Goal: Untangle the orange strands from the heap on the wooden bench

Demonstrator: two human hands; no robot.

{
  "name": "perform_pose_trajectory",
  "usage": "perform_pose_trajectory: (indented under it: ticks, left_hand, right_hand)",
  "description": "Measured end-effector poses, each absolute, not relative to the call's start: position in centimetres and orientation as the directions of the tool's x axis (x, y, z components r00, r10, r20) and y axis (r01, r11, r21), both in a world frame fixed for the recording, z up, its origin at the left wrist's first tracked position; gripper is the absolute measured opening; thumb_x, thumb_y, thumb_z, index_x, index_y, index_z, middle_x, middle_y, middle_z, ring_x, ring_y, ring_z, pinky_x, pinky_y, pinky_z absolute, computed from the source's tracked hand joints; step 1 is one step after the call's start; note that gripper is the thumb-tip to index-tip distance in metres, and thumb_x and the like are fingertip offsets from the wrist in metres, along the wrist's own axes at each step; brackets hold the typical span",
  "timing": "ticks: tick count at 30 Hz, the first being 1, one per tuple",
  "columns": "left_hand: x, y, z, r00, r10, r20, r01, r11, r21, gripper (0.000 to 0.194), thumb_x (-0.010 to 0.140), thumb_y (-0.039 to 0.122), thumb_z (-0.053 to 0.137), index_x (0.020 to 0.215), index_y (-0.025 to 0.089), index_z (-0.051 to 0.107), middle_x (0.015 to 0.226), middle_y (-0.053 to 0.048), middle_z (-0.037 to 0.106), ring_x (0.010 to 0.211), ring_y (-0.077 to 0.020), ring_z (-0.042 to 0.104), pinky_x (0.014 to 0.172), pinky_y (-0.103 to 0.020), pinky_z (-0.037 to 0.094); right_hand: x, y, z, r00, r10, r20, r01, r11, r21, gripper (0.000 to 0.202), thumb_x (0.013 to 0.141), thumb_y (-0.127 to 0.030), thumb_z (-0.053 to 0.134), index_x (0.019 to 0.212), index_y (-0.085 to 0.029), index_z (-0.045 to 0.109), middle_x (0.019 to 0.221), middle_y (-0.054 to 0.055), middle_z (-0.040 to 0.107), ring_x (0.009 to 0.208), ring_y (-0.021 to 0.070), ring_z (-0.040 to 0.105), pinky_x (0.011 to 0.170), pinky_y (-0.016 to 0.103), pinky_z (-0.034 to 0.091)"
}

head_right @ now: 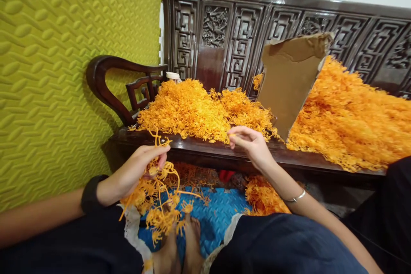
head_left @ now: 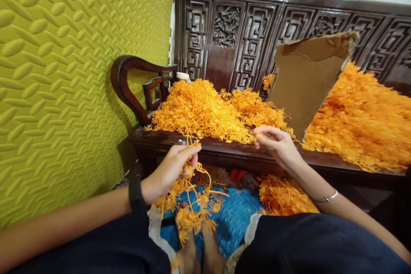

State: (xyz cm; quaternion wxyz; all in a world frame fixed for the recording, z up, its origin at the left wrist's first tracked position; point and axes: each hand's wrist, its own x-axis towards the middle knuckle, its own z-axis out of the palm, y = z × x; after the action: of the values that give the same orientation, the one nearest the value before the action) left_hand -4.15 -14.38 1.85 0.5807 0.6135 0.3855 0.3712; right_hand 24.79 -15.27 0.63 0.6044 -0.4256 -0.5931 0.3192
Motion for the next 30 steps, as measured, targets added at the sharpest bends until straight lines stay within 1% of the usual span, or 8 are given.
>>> perform_pose_trajectory:
  ticks: [4,6,9,12,18,22,25,30]
  left_hand:
    - [-3.3,-14.3,1.6,0.509,0.86,-0.026,-0.068,0.07,0.995,0.035,0.082,0.034,0.047,0.053,0.015,0.044,0.043,0.007,0.032,0.033,-0.0031,0.025,0.039,-0.019,0.016]
    - [-3.0,-14.5,1.8,0.522,0.853,0.009,-0.102,0.052,0.993,0.033,0.082,0.033,0.047,0.054,0.015,0.045,0.042,0.006,0.034,0.033,-0.0035,0.029,0.04,-0.019,0.018]
    - [-2.8,-14.8,2.2,0.51,0.859,0.046,-0.161,0.043,0.986,0.031,0.083,0.032,0.047,0.056,0.015,0.046,0.042,0.006,0.036,0.033,-0.0043,0.031,0.04,-0.019,0.021]
    - [-2.8,-15.0,2.3,0.49,0.87,0.061,-0.23,0.062,0.971,0.03,0.084,0.031,0.045,0.058,0.016,0.046,0.043,0.006,0.037,0.032,-0.0048,0.032,0.039,-0.019,0.022]
    - [-3.3,-14.5,2.5,0.391,0.914,0.104,-0.343,0.04,0.938,0.03,0.085,0.029,0.043,0.058,0.016,0.046,0.043,0.005,0.038,0.033,-0.0051,0.033,0.04,-0.018,0.027]
    - [-3.4,-14.2,2.5,0.327,0.939,0.106,-0.357,0.019,0.934,0.029,0.085,0.027,0.042,0.058,0.017,0.045,0.042,0.005,0.038,0.032,-0.0055,0.035,0.039,-0.018,0.027]
    - [-3.2,-14.1,2.2,0.313,0.943,0.116,-0.34,-0.003,0.941,0.029,0.085,0.025,0.041,0.058,0.017,0.045,0.042,0.006,0.037,0.032,-0.0051,0.035,0.038,-0.018,0.026]
    - [-2.7,-14.5,0.9,0.318,0.947,0.045,-0.316,0.061,0.947,0.028,0.085,0.024,0.041,0.058,0.017,0.044,0.041,0.006,0.037,0.031,-0.0048,0.034,0.038,-0.018,0.025]
  right_hand:
    - [27.7,-11.8,1.5,0.209,0.79,0.576,0.467,0.437,-0.769,0.021,0.07,-0.029,0.067,0.088,-0.017,0.067,0.073,0.003,0.063,0.064,0.0136,0.058,0.068,0.031,0.049]
    - [29.1,-9.7,2.2,0.173,0.801,0.573,0.622,0.363,-0.694,0.026,0.069,-0.026,0.066,0.092,-0.015,0.067,0.091,0.008,0.065,0.071,0.0155,0.059,0.074,0.034,0.049]
    - [30.0,-7.1,2.9,0.078,0.899,0.431,0.672,0.272,-0.689,0.054,0.063,-0.019,0.067,0.117,-0.018,0.058,0.124,0.011,0.053,0.078,0.0163,0.06,0.074,0.033,0.05]
    - [28.5,-5.9,3.1,0.088,0.927,0.365,0.637,0.229,-0.736,0.07,0.062,-0.016,0.065,0.129,-0.019,0.046,0.131,0.013,0.047,0.071,0.0147,0.06,0.062,0.029,0.05]
    - [21.0,-8.2,1.8,0.084,0.906,0.415,0.48,0.328,-0.814,0.014,0.07,-0.014,0.047,0.082,-0.014,0.054,0.083,0.006,0.063,0.054,0.0089,0.058,0.05,0.021,0.045]
    - [18.5,-11.1,1.8,-0.105,0.966,0.234,0.539,0.253,-0.804,0.009,0.066,-0.009,0.045,0.062,-0.014,0.051,0.057,0.0,0.057,0.041,0.0078,0.052,0.042,0.019,0.038]
    - [19.4,-12.0,2.3,-0.343,0.938,-0.054,0.712,0.221,-0.667,0.011,0.064,-0.006,0.048,0.06,-0.012,0.056,0.056,0.001,0.058,0.046,0.0086,0.053,0.047,0.019,0.04]
    - [19.7,-13.9,-1.5,-0.643,0.485,-0.593,0.751,0.246,-0.612,0.016,0.07,-0.017,0.052,0.073,-0.011,0.066,0.067,0.003,0.066,0.064,0.0129,0.06,0.058,0.021,0.045]
